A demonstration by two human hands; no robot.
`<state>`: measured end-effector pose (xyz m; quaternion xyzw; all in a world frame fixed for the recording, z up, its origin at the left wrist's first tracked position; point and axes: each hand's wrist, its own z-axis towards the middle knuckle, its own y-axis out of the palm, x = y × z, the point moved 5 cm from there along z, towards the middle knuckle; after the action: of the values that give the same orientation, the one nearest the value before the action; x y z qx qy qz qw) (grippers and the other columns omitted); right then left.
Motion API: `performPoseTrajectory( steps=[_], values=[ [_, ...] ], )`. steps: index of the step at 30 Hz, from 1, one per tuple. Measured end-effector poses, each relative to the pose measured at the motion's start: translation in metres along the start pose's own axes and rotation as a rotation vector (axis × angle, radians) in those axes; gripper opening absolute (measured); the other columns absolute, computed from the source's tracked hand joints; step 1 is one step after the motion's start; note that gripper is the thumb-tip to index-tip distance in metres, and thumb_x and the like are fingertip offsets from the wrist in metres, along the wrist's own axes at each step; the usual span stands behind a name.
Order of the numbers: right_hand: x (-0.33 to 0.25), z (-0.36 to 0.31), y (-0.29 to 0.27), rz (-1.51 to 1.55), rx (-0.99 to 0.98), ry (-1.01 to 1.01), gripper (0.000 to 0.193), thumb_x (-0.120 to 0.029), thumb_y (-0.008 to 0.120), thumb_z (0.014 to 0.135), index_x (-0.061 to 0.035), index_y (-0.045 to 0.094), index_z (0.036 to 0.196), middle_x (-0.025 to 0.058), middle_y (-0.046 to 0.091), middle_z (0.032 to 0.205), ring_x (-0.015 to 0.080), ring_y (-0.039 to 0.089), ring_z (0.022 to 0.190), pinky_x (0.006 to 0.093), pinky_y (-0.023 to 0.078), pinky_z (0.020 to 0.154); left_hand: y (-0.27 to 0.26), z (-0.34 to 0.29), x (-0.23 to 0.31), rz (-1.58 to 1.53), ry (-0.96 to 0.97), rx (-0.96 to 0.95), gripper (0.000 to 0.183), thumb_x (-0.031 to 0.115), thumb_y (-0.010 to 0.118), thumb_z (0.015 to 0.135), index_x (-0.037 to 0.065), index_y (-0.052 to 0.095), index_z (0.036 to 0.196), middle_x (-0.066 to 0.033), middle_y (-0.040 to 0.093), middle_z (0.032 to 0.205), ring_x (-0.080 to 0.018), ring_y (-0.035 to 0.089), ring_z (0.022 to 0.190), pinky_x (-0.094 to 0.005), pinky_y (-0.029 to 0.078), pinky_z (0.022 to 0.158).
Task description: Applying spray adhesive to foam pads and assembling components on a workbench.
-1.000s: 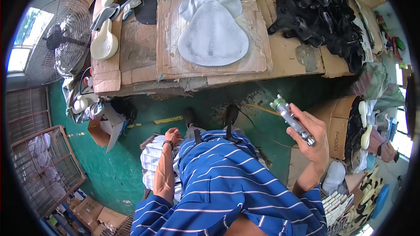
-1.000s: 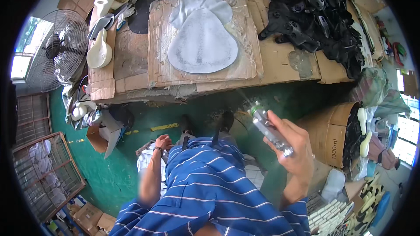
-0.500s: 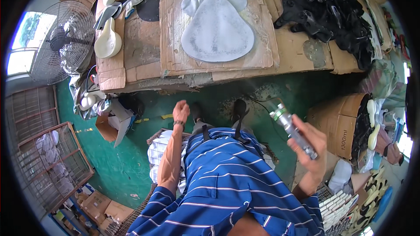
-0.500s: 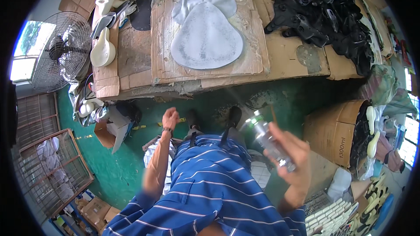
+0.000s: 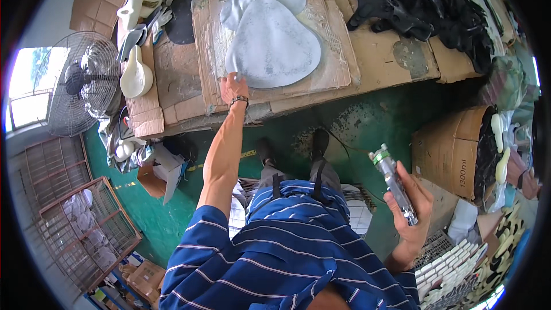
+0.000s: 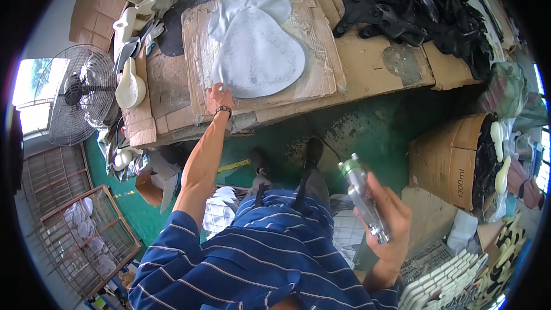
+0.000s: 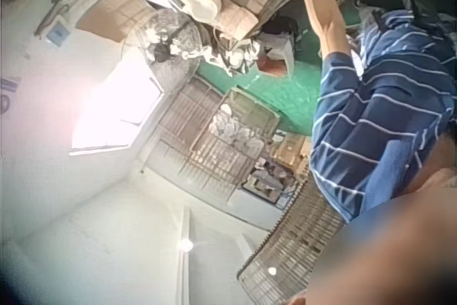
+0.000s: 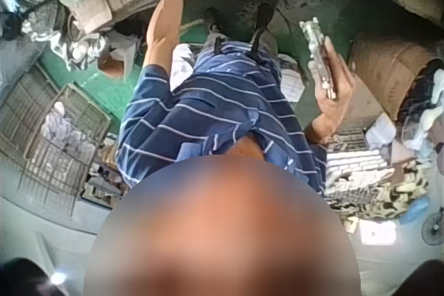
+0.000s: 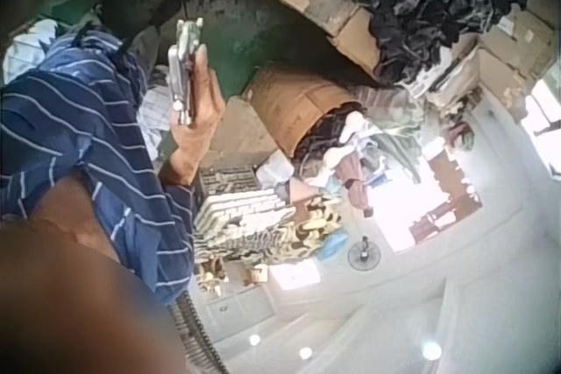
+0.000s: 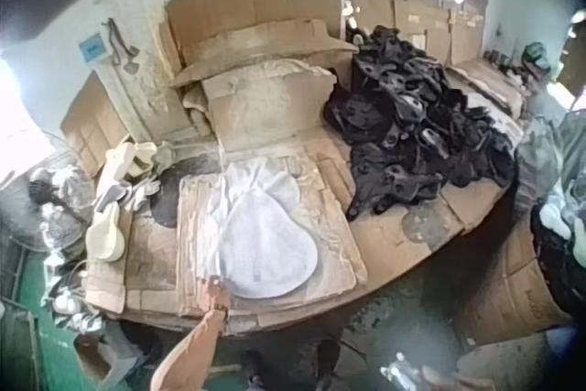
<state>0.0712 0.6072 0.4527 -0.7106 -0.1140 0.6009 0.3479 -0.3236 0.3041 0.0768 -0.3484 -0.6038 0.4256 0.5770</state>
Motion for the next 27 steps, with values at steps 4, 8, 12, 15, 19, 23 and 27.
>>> performPoseTrajectory(
  steps=[4,8,12,15,19,23,27],
  values=[
    [0.019,-0.01,0.004,0.078,0.057,0.084,0.064,0.001,0.082,0.084,0.002,0.064,0.145,0.0189,0.073,0.1,0.0298,0.074,0.086,0.036,0.057,0.075,-0.013,0.001,0.016,-0.074,0.066,0.07,0.029,0.011,0.081,0.079,0.017,0.079,0.108,-0.0113,0.067,0.108,-0.0339,0.067,0.107,-0.0454,0.054,0.091],
    [0.024,-0.012,0.021,0.183,0.038,0.075,0.061,-0.001,0.082,0.087,0.0017,0.065,0.145,0.0178,0.074,0.102,0.0283,0.073,0.085,0.0355,0.057,0.074,0.019,0.016,0.012,-0.942,-0.54,-0.038,0.034,0.004,0.073,0.089,0.008,0.07,0.122,-0.0131,0.065,0.117,-0.0337,0.067,0.107,-0.0467,0.056,0.092],
    [0.023,-0.011,0.037,0.142,0.048,0.063,0.054,-0.01,0.08,0.094,0.005,0.065,0.143,0.0146,0.074,0.097,0.023,0.071,0.082,0.0342,0.055,0.073,0.043,0.052,0.072,-1.942,-1.156,-0.357,0.04,0.001,0.058,0.097,0.001,0.053,0.137,-0.0132,0.061,0.121,-0.0329,0.064,0.108,-0.0607,0.055,0.101],
    [0.023,-0.014,0.046,0.168,0.055,0.032,0.054,-0.008,0.079,0.094,0.0044,0.065,0.144,0.0154,0.074,0.097,0.023,0.072,0.082,0.0344,0.055,0.074,0.002,0.105,0.153,-2.037,-0.797,-0.427,0.019,0.006,0.057,0.089,0.003,0.054,0.107,-0.0107,0.059,0.102,-0.0279,0.062,0.086,-0.0772,0.042,0.111],
    [0.026,-0.022,0.056,0.123,0.014,0.115,0.066,0.005,0.084,0.083,-0.0019,0.065,0.146,0.0186,0.076,0.105,0.029,0.074,0.085,0.0354,0.057,0.076,-0.119,0.153,0.237,-2.249,-0.302,-0.345,0.042,0.007,0.058,0.071,-0.008,0.056,0.11,-0.0284,0.061,0.127,-0.0479,0.061,0.125,-0.079,0.034,0.118],
    [0.019,-0.018,0.063,0.136,-0.001,0.028,0.061,0.002,0.083,0.085,-0.0005,0.067,0.143,0.0175,0.075,0.103,0.0276,0.074,0.083,0.0356,0.057,0.076,-0.222,0.141,0.234,-2.479,0.032,-0.427,0.047,0.007,0.058,0.07,-0.002,0.057,0.116,-0.0188,0.066,0.122,-0.0398,0.065,0.115,-0.0618,0.052,0.107],
    [0.024,-0.007,0.085,0.206,-0.082,0.098,0.053,-0.001,0.08,0.089,0.0048,0.067,0.14,0.0169,0.076,0.097,0.024,0.073,0.082,0.0345,0.056,0.076,-0.285,0.081,0.172,-2.421,0.374,-0.237,0.067,0.009,0.061,0.066,-0.005,0.062,0.132,-0.0186,0.07,0.13,-0.0388,0.067,0.125,-0.0584,0.054,0.112]
  ],
)
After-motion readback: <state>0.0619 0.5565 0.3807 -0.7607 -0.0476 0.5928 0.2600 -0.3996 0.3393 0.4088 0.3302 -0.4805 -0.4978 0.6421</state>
